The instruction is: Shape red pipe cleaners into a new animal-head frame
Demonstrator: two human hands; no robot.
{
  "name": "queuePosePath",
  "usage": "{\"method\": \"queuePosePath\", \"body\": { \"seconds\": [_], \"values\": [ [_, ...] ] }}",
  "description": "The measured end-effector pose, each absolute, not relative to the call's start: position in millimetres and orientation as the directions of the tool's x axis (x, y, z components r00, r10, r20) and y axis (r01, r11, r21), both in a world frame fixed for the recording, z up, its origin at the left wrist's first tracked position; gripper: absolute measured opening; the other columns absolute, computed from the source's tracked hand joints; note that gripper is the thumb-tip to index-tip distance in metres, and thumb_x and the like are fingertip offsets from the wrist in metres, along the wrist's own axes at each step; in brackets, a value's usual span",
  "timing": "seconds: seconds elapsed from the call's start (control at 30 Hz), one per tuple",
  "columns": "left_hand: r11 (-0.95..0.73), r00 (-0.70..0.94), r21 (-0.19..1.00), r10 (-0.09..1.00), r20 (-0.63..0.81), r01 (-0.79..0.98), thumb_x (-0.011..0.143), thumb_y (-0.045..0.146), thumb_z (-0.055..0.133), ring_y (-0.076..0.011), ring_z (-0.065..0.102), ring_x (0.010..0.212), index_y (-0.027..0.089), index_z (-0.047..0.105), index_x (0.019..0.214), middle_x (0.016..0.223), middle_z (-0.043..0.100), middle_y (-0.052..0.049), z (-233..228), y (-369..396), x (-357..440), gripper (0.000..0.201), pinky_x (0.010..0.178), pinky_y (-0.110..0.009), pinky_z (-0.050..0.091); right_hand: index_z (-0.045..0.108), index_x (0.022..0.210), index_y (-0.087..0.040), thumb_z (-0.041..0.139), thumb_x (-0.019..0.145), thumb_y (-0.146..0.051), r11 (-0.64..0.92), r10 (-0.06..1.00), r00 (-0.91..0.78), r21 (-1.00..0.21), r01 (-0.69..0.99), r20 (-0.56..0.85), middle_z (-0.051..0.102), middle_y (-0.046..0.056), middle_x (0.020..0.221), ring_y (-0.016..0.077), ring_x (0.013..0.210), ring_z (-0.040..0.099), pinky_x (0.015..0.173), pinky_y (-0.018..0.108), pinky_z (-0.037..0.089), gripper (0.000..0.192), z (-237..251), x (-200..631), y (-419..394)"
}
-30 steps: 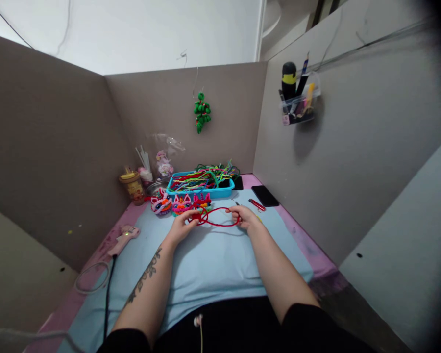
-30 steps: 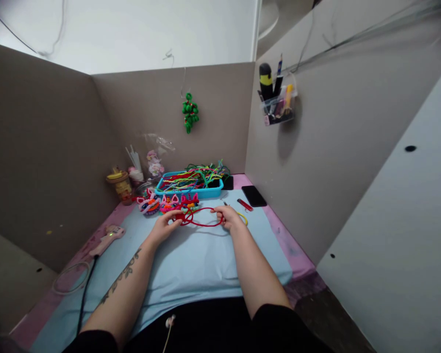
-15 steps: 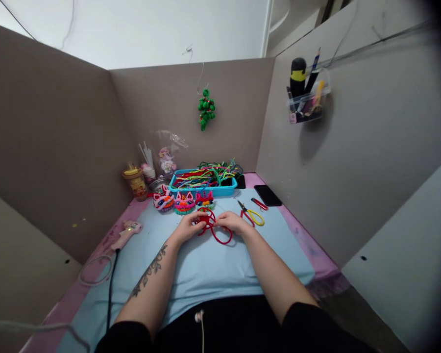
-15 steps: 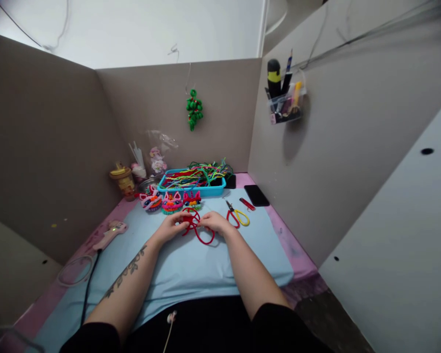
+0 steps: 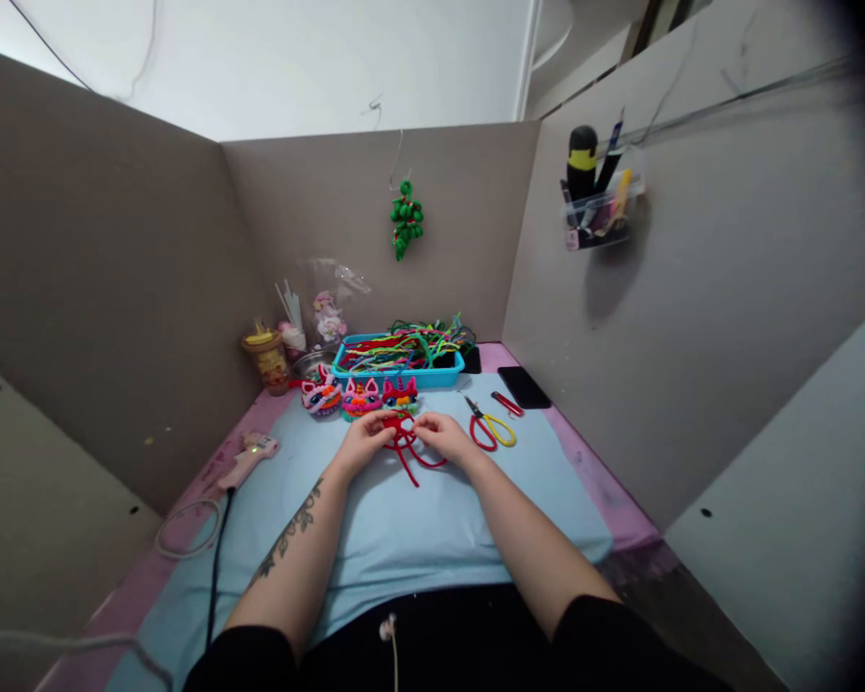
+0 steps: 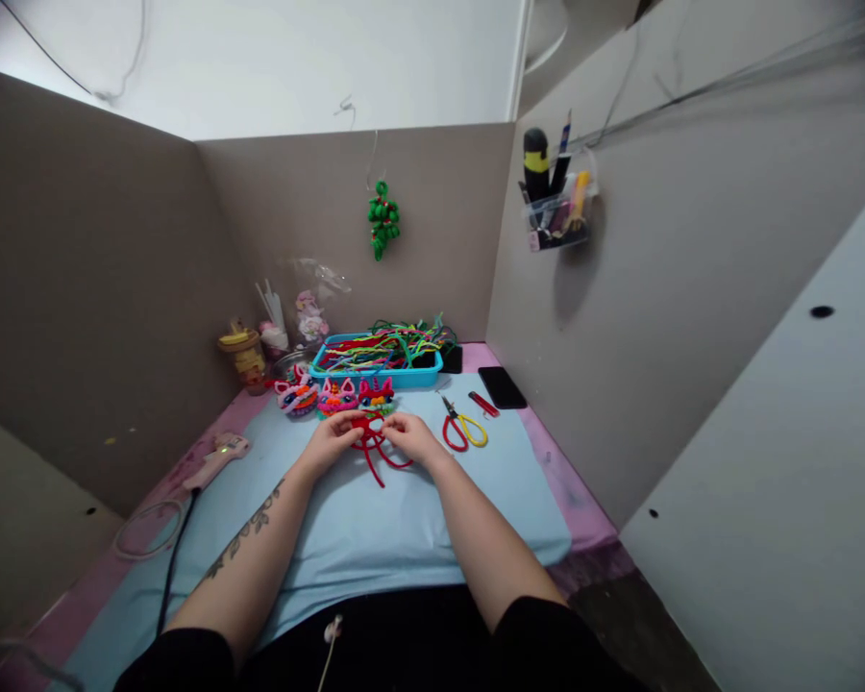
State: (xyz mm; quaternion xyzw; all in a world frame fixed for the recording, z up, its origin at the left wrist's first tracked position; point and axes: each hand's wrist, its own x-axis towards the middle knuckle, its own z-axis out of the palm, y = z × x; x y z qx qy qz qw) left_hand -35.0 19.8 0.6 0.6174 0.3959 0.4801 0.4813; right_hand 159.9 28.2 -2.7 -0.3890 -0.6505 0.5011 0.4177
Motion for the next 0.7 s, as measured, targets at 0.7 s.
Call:
{"method": "queuePosePath", "body": {
  "seconds": [0.7],
  "values": [
    [-0.219, 0.059, 0.976, 0.974, 0.219, -0.005, 0.066, 0.039, 0.069, -0.0178, 0.063, 0.074, 0.012, 0.059, 0.111, 0.079, 0.068, -0.006, 1, 26, -39, 0.053, 0.069, -0.029, 0.048, 0.058, 0.076, -0.019, 0.057, 0.072, -0.035, 0.245, 0.969, -0.022, -0.97, -0.004, 0.245, 0.056, 0.0, 0.061, 0.0124, 0.055, 0.049, 0.054, 0.024, 0.041, 0.017, -7, 158, 37]
  ]
}}
